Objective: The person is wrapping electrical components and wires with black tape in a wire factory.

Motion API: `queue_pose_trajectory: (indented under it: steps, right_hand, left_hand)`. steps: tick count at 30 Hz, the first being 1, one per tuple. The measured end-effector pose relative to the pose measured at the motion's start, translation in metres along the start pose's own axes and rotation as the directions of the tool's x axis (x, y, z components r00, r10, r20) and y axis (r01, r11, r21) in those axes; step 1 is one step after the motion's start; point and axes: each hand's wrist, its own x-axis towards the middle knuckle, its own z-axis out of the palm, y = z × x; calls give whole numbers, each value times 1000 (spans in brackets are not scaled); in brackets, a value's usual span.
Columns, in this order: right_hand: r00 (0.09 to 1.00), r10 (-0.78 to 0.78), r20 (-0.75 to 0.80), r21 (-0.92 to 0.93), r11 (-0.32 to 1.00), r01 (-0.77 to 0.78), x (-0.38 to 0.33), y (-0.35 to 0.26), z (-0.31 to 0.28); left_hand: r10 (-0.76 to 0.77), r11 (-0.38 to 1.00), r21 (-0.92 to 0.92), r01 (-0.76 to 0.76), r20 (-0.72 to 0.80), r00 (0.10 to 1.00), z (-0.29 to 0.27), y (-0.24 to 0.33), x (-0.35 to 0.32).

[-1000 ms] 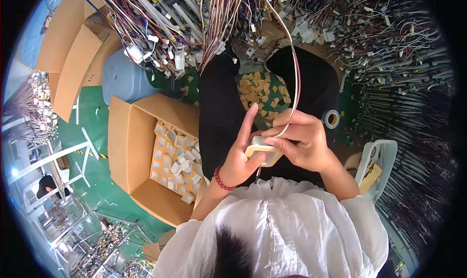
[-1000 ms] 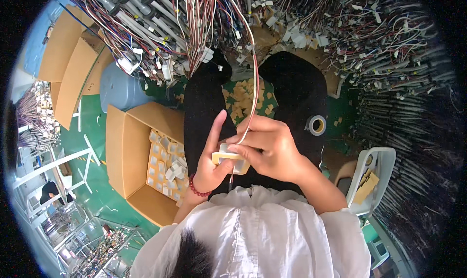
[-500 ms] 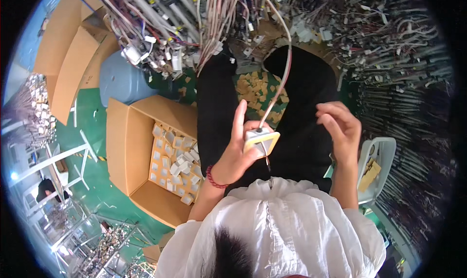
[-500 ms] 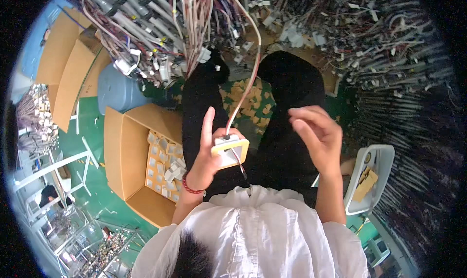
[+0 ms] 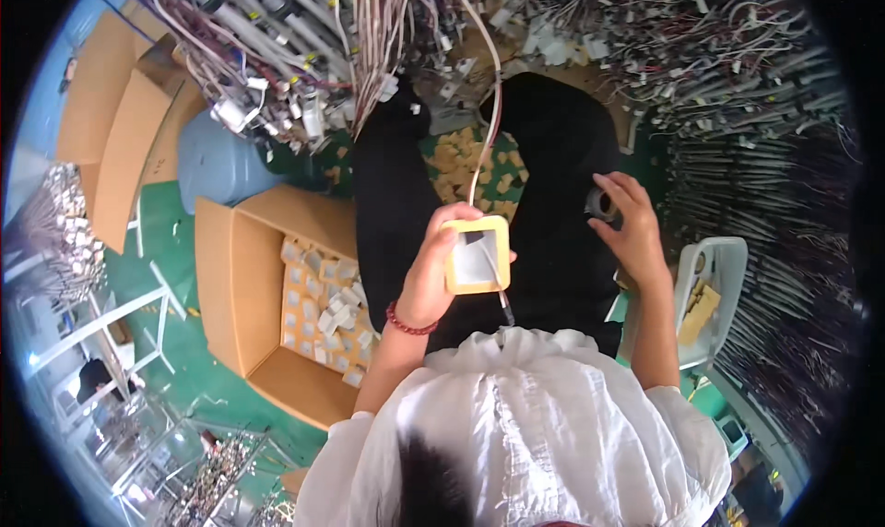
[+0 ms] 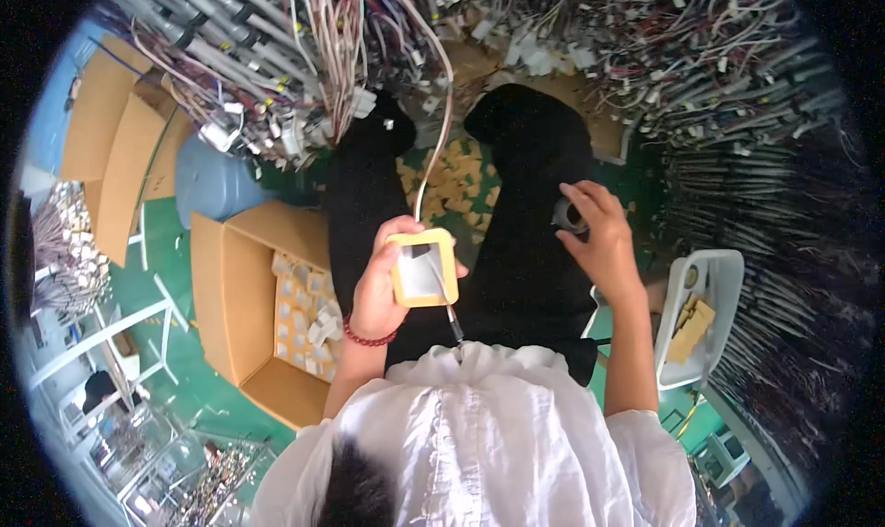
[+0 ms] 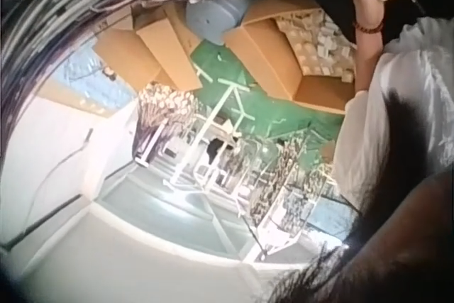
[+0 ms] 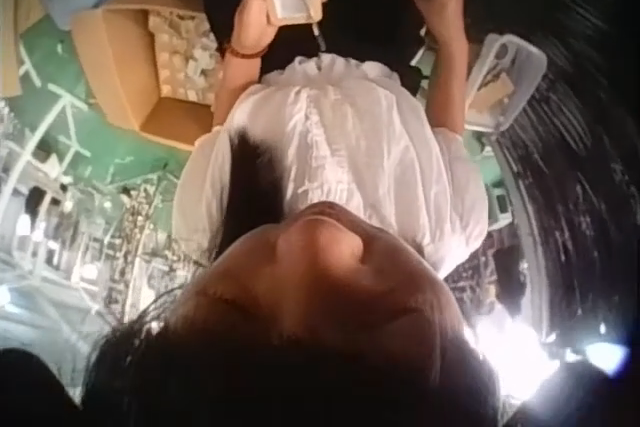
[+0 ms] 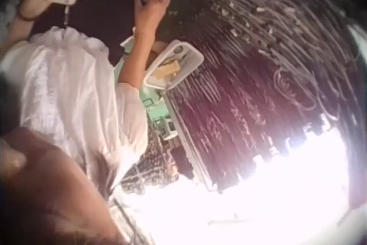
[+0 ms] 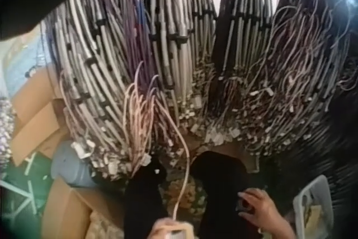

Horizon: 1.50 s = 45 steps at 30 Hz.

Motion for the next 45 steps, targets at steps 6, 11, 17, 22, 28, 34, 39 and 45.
queue_pose_trajectory:
  steps: [6,11,17,22,28,34,39,45]
  right_hand:
    - [989,119,93,295,945,-142,5,-20,-4]
    - [957,67,282,782,562,-269,4,-46,5]
    - [908,-74,412,695,670,-261,11,-74,14]
    - [945,-127,302,655,748,-109,15,-93,8]
    - [929,-297,222,575,809,121,19,-94,7]
    - [862,-268,430,736,657,-163,19,-92,-4]
    - [871,-181,456,846,391,-362,36,-70,18]
    - [750,-378,543,824,410,-391,50,-88,21]
  left_hand:
    - [49,999,17,-48,-51,997,3,-5,2]
    - [153,942,314,-121,-79,985,0,-3,1]
    - [406,363,863,-352,194,893,11,13,-3]
    - [414,416,808,-416,239,878,14,16,-3]
    - [352,626,702,-339,134,926,12,17,-7]
    - [354,646,581,-495,347,869,-7,20,-3]
    - [172,930,281,-237,237,956,4,29,-10]
    - [81,957,240,-160,307,948,11,34,-7]
